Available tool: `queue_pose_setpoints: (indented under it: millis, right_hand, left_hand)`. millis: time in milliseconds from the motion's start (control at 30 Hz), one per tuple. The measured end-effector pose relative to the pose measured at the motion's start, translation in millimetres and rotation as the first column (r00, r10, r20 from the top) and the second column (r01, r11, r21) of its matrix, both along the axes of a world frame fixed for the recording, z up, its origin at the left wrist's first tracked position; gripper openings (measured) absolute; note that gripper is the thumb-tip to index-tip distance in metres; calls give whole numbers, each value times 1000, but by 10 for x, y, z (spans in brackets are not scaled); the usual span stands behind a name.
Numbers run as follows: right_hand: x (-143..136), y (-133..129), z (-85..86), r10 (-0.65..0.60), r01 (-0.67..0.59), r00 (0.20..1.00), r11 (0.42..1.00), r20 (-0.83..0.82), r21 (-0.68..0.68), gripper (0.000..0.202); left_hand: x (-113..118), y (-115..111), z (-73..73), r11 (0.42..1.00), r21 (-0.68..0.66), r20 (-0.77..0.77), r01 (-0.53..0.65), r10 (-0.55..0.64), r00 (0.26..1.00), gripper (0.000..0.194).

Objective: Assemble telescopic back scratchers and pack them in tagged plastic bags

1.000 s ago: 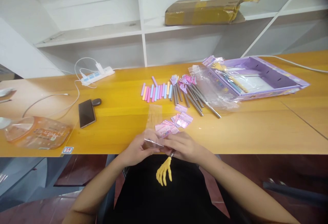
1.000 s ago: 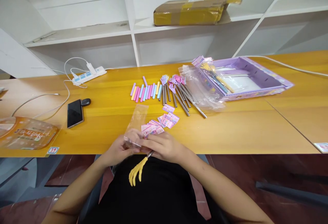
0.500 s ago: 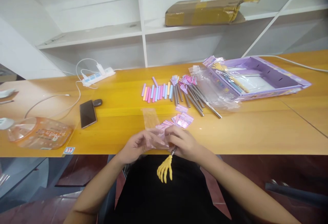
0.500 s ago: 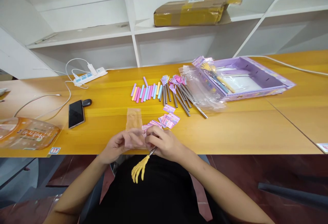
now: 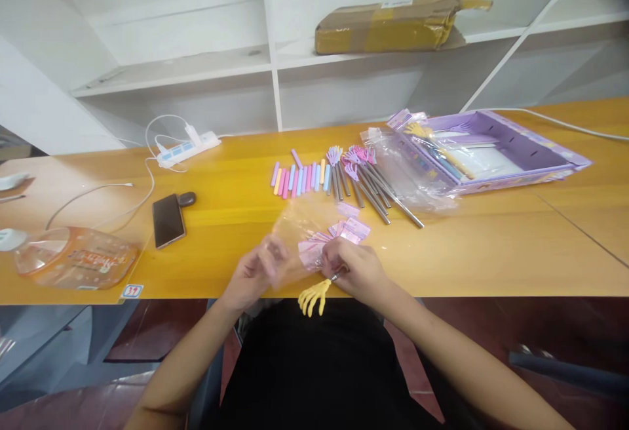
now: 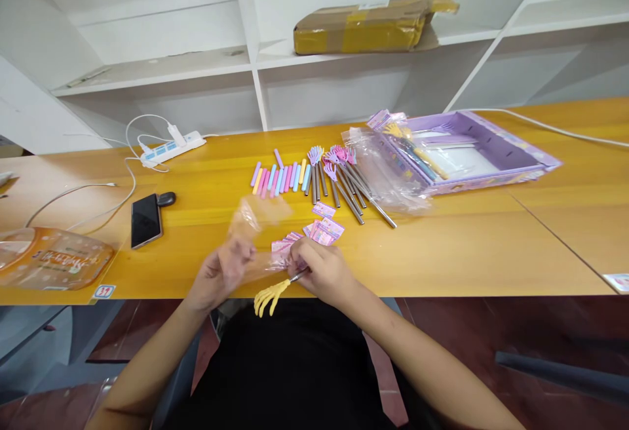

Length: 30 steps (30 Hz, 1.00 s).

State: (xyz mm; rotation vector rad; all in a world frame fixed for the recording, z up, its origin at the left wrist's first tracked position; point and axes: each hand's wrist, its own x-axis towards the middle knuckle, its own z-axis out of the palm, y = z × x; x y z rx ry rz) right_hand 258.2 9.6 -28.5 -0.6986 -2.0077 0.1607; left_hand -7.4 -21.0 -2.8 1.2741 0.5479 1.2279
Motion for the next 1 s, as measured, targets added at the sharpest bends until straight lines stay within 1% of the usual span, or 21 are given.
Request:
queue_pose_setpoints:
  millis: [67, 100, 167, 233, 300, 333, 367, 400, 433, 467, 533, 600, 633, 700, 733, 767, 867, 933, 1000]
  right_hand:
    - [-5, 0, 50, -20, 21, 999, 1000, -43, 12, 26]
    - [-4, -3, 72, -23, 25, 998, 999, -51, 31, 25]
    - [11, -16, 96, -9, 12, 999, 997, -40, 77, 24]
    - [38, -36, 82, 19, -19, 1000, 993, -1, 118, 22]
    - [69, -53, 38, 32, -42, 997, 987, 63, 154, 19]
    - [81, -58, 13, 34, -50, 995, 984, 97, 168, 17]
    - [88, -60, -10, 36, -59, 991, 982, 131, 178, 16]
    - [90, -59, -26, 39, -69, 986, 981, 161, 183, 14]
    - [87, -55, -34, 44, -80, 981, 979, 188, 185, 13]
    - [80, -49, -33, 52, -91, 976, 979, 211, 181, 13]
    - [58, -35, -5, 69, -106, 970, 983, 235, 149, 13]
    - [40, -22, 40, 94, -118, 968, 989, 233, 93, 12]
    - [36, -17, 60, 107, -123, 967, 991, 230, 57, 21]
    - [38, -9, 84, 115, -117, 967, 993, 227, -4, 44]
    - [44, -5, 86, 101, -97, 968, 995, 231, -25, 49]
    - [51, -1, 83, 67, -59, 970, 997, 235, -39, 48]
    - [74, 18, 66, -98, 110, 968, 993, 230, -42, 30]
    - [89, 36, 64, -191, 210, 956, 976, 225, -64, 25]
    - [103, 54, 73, -242, 269, 944, 958, 223, -99, 21]
  left_hand:
    - [17, 16, 2, 992, -87, 72, -89, 95, 993, 23]
    - [30, 22, 3, 987, -120, 66, -108, 117, 991, 26]
    - [56, 31, -5, 980, -160, 23, -116, 121, 992, 39]
    - [71, 32, -27, 981, -180, -2, -74, 75, 997, 61]
    - [74, 25, -57, 976, -215, -4, 23, -24, 1000, 89]
    - [72, 18, -72, 970, -235, -6, 66, -70, 998, 96]
    - [70, 11, -84, 962, -257, -18, 91, -99, 995, 96]
    - [68, 4, -94, 956, -280, -44, 89, -105, 994, 91]
    - [67, -1, -103, 950, -307, -81, 59, -88, 993, 82]
    - [67, -4, -112, 945, -326, -122, 3, -45, 992, 73]
    - [73, -3, -128, 927, -341, -202, -155, 88, 975, 59]
    - [82, 6, -144, 898, -324, -261, -296, 216, 941, 50]
    - [86, 12, -150, 886, -307, -280, -348, 265, 923, 47]
    - [90, 20, -152, 869, -273, -303, -412, 329, 894, 42]
    - [92, 22, -148, 864, -261, -307, -432, 350, 885, 40]
    - [94, 23, -139, 859, -253, -308, -445, 364, 879, 38]
    - [108, 23, -91, 858, -261, -279, -442, 372, 885, 36]
    - [126, 25, -53, 859, -294, -216, -419, 367, 905, 35]
    - [145, 30, -20, 855, -328, -129, -401, 380, 916, 33]
